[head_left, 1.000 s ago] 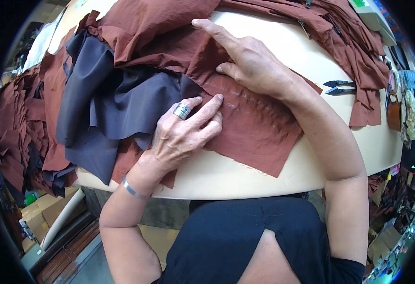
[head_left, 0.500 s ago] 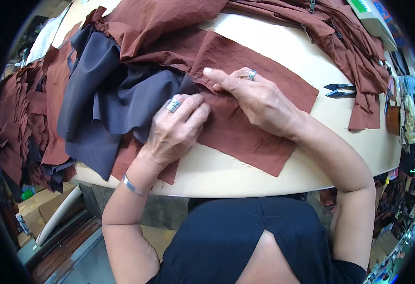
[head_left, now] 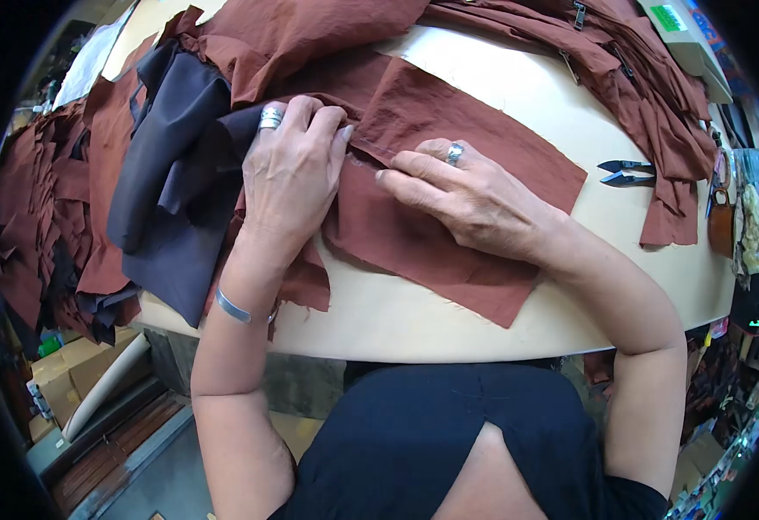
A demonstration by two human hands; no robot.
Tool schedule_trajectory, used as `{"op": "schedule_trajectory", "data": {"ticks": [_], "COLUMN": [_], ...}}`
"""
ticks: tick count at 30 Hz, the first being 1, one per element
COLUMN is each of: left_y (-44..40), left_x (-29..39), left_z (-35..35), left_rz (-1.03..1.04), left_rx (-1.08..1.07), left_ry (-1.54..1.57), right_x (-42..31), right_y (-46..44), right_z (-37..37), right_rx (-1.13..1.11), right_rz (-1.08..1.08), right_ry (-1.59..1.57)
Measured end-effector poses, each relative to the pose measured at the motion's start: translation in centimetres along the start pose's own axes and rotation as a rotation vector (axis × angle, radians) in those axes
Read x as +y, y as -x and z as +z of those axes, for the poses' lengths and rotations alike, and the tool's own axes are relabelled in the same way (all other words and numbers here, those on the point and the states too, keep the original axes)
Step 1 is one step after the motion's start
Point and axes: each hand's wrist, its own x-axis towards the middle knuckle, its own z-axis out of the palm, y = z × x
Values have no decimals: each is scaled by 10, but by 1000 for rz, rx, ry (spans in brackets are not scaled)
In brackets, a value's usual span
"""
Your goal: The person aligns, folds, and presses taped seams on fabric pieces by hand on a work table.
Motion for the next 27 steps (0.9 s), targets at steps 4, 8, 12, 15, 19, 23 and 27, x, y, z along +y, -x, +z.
{"op": "schedule_trajectory", "data": {"ticks": [4, 8, 12, 15, 19, 23, 27], "left_y": [-3, -5, -5, -4, 13, 38, 44], "left_x": [-4, -6, -6, -4, -2, 11, 2], "left_z": [2, 5, 9, 10, -5, -35, -25], "left_rz": [-21, 10, 58, 78, 95, 40, 35], "left_rx": [-69, -89, -44, 18, 89, -211, -221], "left_ry": [-43, -19, -63, -38, 148, 250, 185], "right_x": [1, 2, -5, -7, -2, 2, 3], "right_y": [2, 4, 0, -2, -2, -4, -5], "right_z": [1, 1, -4, -5, -5, -3, -4], "right_rx": [-3, -37, -113, -175, -127, -125, -148], "right_rz": [42, 31, -35, -21, -7, 20, 54], "right_ry": [-56, -30, 131, 139, 45, -31, -55]}}
